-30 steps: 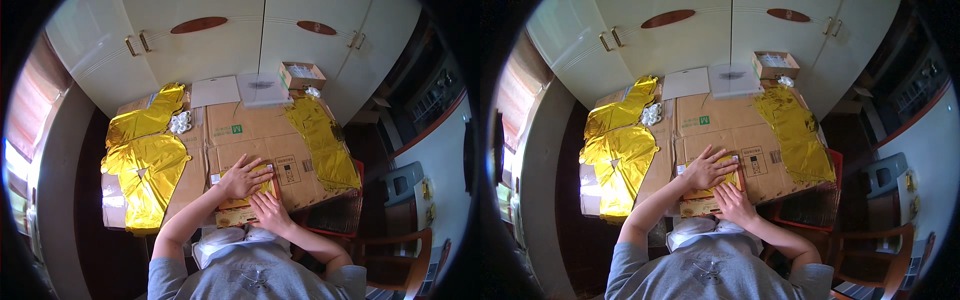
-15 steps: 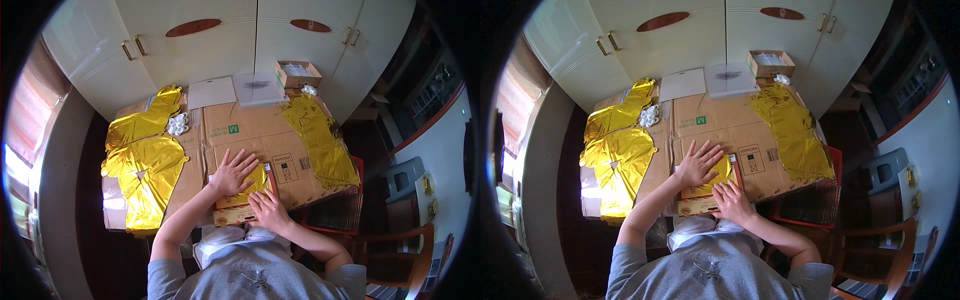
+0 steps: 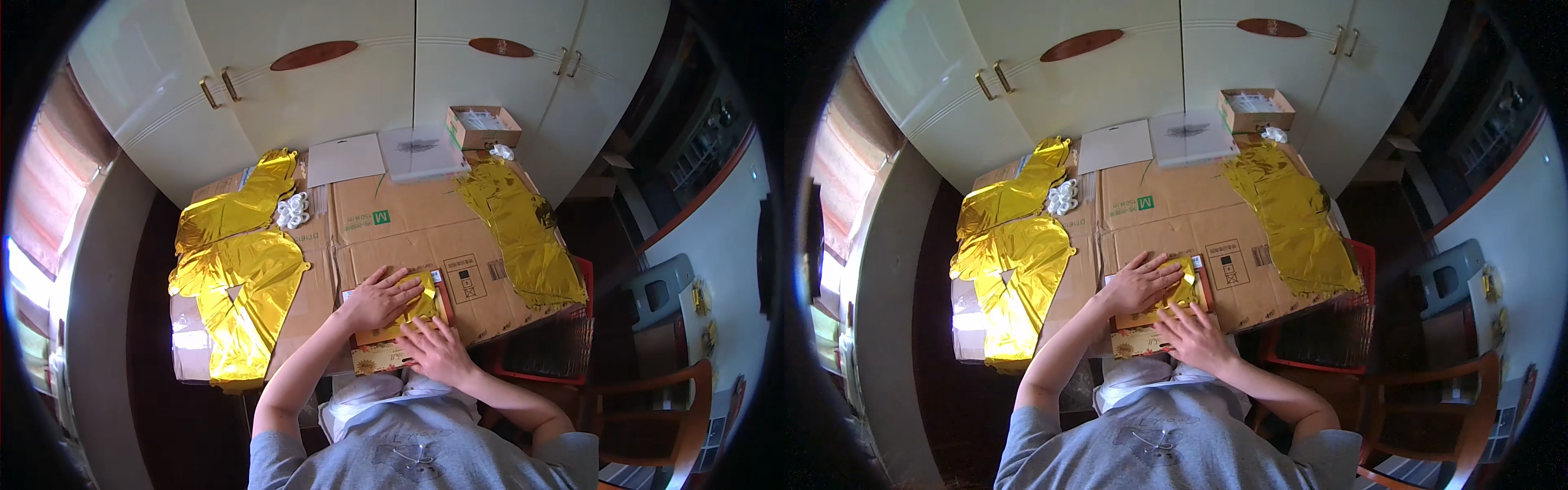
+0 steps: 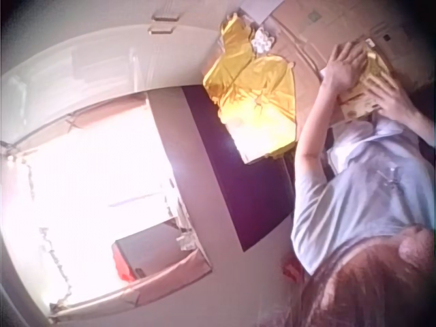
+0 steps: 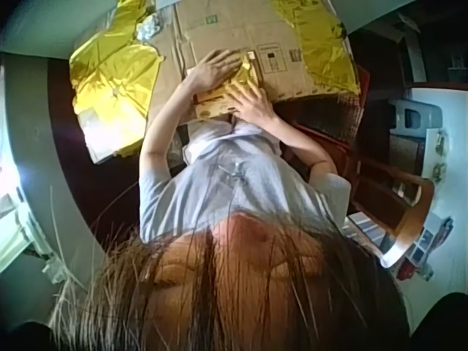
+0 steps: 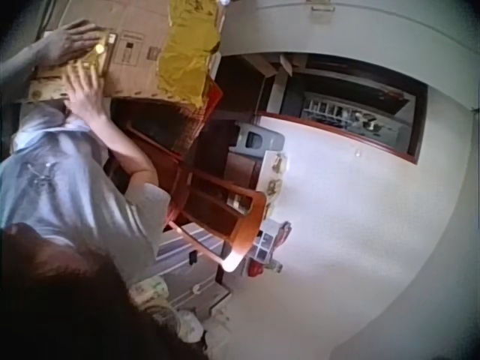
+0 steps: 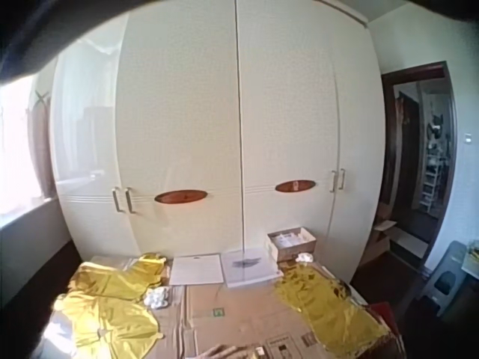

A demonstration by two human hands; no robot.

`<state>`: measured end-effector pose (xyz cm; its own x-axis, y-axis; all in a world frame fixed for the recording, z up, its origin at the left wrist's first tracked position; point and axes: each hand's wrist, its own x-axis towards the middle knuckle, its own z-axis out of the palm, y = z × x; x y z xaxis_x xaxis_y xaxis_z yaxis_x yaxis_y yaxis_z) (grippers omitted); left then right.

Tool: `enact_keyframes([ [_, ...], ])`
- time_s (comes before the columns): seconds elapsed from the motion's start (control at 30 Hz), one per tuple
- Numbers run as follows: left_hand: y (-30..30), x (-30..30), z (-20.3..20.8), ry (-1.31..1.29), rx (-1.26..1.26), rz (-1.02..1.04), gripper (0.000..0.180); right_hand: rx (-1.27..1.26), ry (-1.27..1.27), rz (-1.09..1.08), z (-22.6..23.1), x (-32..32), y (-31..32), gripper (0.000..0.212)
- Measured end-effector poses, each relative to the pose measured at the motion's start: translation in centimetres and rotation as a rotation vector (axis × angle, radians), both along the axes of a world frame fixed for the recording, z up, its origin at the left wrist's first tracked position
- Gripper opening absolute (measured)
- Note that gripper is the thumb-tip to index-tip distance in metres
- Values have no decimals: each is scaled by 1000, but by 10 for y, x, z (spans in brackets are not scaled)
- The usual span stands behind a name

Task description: Folding and preparing gold-colored foil bags on a workbench for packaging.

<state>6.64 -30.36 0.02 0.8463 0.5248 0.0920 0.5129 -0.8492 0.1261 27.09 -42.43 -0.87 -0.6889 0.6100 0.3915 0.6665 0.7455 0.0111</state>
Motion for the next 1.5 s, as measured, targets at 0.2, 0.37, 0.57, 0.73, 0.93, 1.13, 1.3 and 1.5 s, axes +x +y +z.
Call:
enact_keyframes([
  [0.2,2,0,-6,-42,-18,15,50,50,49,61,7,14,-7,33],
  [0.37,0,2,-1,-34,-22,24,49,213,80,210,26,81,-16,22],
  [0.57,-3,2,0,-31,-14,40,53,462,139,-158,65,157,-34,14],
  [0.73,-11,8,12,33,23,81,58,312,25,-403,63,147,13,26],
  [0.93,-29,24,5,-17,67,178,54,8,-55,-393,10,138,47,30],
  [1.13,-39,29,-10,-162,-9,286,50,-137,144,-233,31,78,67,37],
  [1.3,-38,28,-13,-209,-17,283,51,-109,76,-138,11,26,78,42],
  [1.5,-37,27,-19,-230,15,286,51,-152,47,-182,-16,25,83,50],
])
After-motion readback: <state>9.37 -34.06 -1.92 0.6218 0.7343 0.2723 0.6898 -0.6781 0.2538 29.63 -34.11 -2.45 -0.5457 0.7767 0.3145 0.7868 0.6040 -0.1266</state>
